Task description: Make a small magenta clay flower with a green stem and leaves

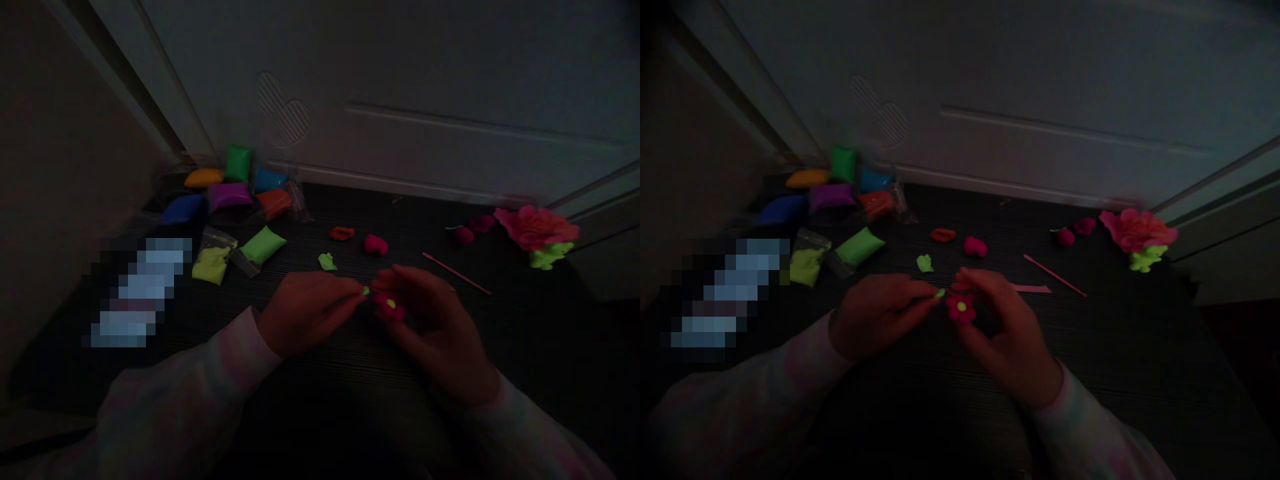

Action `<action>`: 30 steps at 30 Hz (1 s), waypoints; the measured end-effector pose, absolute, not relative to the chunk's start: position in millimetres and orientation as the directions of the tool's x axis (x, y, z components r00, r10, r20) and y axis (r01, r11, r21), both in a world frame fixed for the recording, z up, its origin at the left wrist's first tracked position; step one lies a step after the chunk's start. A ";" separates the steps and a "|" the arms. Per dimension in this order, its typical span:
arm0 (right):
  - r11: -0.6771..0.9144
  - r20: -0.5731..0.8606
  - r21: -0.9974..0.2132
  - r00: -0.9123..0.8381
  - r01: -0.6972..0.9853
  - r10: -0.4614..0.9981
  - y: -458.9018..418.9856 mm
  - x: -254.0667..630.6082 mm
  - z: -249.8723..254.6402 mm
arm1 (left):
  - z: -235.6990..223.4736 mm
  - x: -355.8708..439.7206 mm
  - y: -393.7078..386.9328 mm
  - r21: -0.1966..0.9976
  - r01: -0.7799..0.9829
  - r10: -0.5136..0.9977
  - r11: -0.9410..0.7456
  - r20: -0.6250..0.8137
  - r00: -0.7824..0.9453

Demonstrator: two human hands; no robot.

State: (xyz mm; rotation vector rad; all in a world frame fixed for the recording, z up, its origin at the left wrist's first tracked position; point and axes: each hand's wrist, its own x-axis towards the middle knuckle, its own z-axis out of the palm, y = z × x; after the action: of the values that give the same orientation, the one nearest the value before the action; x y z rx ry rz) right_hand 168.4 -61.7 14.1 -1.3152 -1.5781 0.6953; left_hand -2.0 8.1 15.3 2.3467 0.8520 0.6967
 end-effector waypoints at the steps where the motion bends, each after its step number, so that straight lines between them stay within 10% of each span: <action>1: 0.259 0.287 -0.869 0.002 0.421 0.958 -61.3 168.3 14.2 | 14.6 -1.6 7.4 0.638 0.407 0.692 -0.654 0.288 0.662; 15: 0.389 0.404 -0.653 -0.135 0.650 0.905 -58.0 172.3 17.3 | 11.8 1.0 7.1 0.701 0.423 0.751 -0.574 0.244 0.614; 20: 0.259 0.303 -0.804 -0.006 0.536 0.953 -58.1 168.6 18.4 | 13.7 3.5 7.4 0.778 0.398 0.776 -0.486 0.175 0.606; 24: 0.244 0.299 -0.853 0.050 0.461 0.953 -59.6 169.1 16.0 | 17.5 5.4 12.5 0.906 0.342 0.807 -0.249 -0.002 0.591; 30: 0.442 0.500 -0.593 -0.122 0.672 0.857 -63.6 172.8 20.9 | 14.9 1.9 22.5 0.909 0.079 0.594 0.410 -0.332 0.733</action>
State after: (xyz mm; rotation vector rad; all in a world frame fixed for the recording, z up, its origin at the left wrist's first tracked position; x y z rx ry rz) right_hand 172.8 -63.6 20.9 -1.2969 -1.8610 0.2795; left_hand 1.9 22.5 14.9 1.1196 0.7044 0.3599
